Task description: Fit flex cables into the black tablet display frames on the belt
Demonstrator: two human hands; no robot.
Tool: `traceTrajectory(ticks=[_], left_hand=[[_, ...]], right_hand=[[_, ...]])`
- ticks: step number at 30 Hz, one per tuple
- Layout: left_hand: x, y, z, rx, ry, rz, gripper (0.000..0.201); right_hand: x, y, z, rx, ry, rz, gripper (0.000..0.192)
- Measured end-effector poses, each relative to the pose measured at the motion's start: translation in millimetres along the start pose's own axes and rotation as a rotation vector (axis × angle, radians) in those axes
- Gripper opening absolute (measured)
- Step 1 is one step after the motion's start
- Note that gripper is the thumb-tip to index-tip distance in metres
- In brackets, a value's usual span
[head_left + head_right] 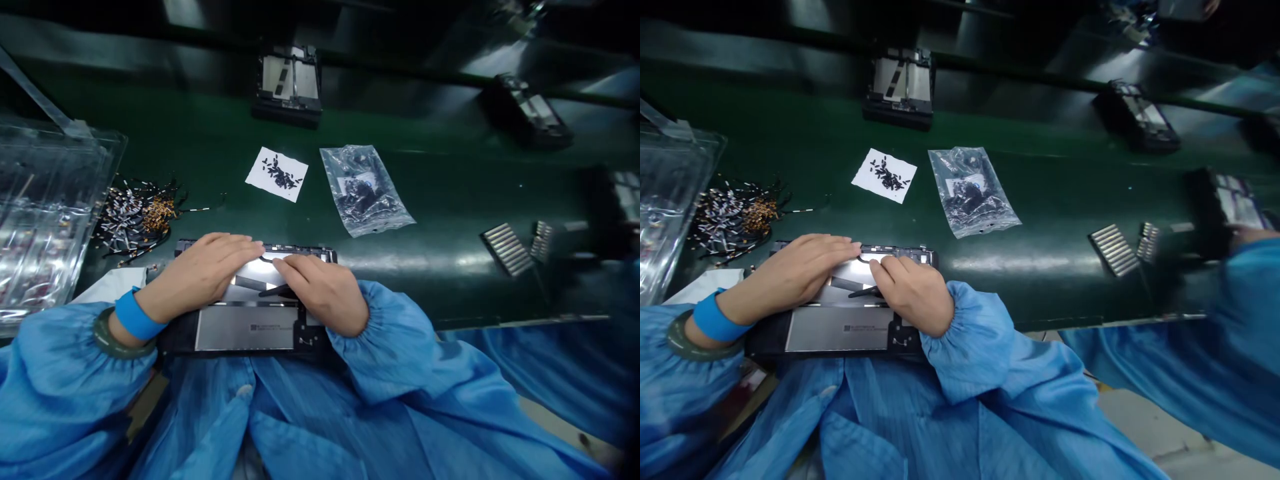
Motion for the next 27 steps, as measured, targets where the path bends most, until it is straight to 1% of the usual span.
traceTrajectory(ticks=[3,6,10,13,18,23,27], left_hand=[[-0.2,0.8,-0.7,0.006,0.015,0.010,0.045],[0.5,1.4,1.1,-0.029,-0.013,0.017,0.045],[1.3,-0.1,-0.9,-0.016,-0.006,-0.009,0.043],[1.8,-1.4,-3.3,0.014,0.015,-0.020,0.043],[2.4,-1.2,-4.1,0.036,0.014,0.005,0.044],[0.9,-1.0,-6.0,0.061,0.046,-0.019,0.044],[-0.1,-0.5,-6.7,0.066,0.062,-0.035,0.046]], right_hand=[[-4.0,-0.4,-0.5,-0.021,-0.013,-0.004,0.030],[-7.5,-1.6,-1.2,-0.041,-0.026,-0.034,0.027],[-10.1,-0.4,-2.8,-0.065,-0.017,-0.060,0.027],[-10.2,1.1,-3.3,-0.067,-0.006,-0.059,0.028],[-8.8,-0.3,-3.2,-0.059,-0.002,-0.068,0.026],[-8.3,-1.0,-3.6,-0.061,0.003,-0.074,0.025],[-9.4,1.1,-3.6,-0.065,-0.001,-0.055,0.026]])
Point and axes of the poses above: each hand's wrist, its own x-axis towards the middle knuckle, its own y-axis out of the palm, z = x × y, the point moved 8 cm from there along x, towards the middle knuckle, and after that the axes turned 1 degree about y, right-handed, at the moved point
